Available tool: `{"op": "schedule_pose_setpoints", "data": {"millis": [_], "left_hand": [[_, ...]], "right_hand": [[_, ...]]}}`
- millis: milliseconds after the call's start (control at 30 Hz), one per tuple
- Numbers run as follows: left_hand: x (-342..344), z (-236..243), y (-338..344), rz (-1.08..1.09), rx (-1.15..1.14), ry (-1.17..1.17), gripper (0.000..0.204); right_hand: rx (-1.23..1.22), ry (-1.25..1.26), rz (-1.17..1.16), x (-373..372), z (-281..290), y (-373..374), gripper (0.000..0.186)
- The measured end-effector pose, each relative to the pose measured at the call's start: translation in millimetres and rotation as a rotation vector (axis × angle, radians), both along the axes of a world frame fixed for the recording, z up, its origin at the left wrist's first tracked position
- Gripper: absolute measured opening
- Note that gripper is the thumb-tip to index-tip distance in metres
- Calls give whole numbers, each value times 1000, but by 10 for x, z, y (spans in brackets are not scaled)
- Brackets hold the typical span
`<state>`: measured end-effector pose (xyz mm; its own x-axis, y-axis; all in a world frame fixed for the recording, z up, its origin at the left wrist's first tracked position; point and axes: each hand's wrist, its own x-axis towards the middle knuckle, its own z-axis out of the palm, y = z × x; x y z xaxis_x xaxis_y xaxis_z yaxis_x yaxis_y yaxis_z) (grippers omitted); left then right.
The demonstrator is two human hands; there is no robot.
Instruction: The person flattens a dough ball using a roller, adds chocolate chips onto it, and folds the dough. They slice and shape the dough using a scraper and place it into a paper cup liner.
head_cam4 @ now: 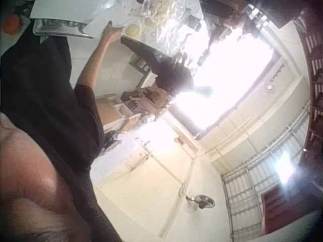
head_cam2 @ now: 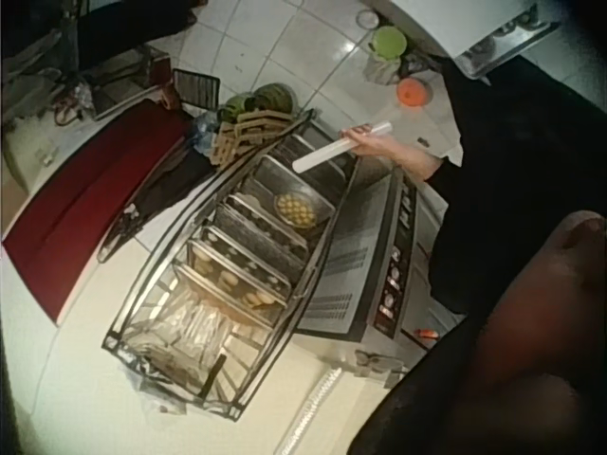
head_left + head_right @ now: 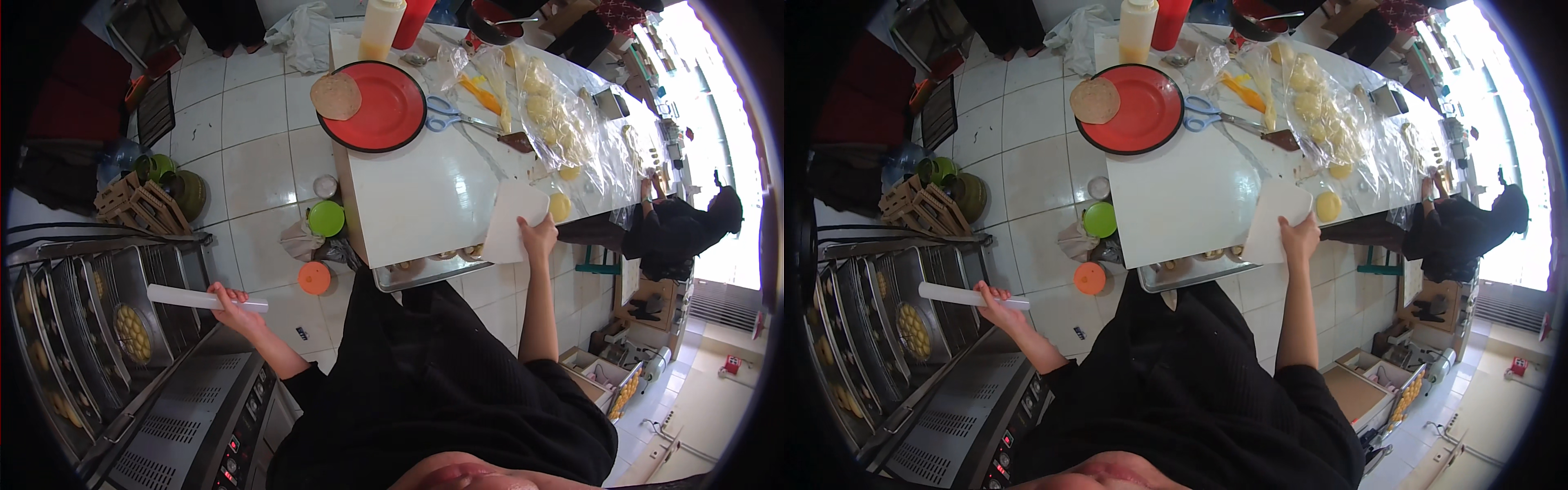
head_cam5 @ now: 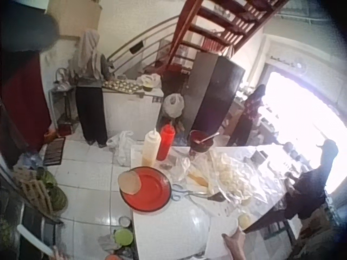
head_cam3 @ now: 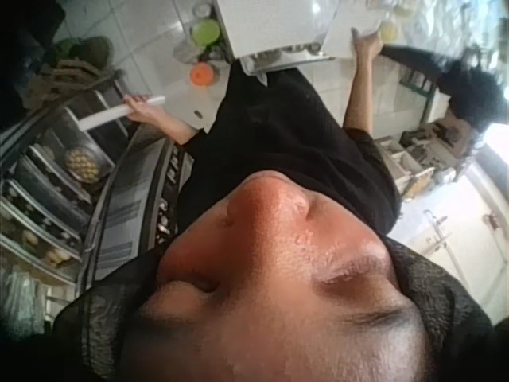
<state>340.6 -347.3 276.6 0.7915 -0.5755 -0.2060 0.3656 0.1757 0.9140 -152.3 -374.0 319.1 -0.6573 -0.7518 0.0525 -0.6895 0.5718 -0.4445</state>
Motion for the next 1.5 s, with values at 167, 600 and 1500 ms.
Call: {"op": "schedule_pose_setpoints", "data": {"millis": [167,600,1500], "left_hand": [[-136,59,-243,-65,-11,-5,15],[15,59,-160,-57,28,-65,13],[-281,328,-287,-134,-76,-71,16]], "right_hand": [[109,53,239,1057,10,-394,48],[1,16,-119,-182,69,-38,44],[137,-387,897,2026,-294,-279,58]]}}
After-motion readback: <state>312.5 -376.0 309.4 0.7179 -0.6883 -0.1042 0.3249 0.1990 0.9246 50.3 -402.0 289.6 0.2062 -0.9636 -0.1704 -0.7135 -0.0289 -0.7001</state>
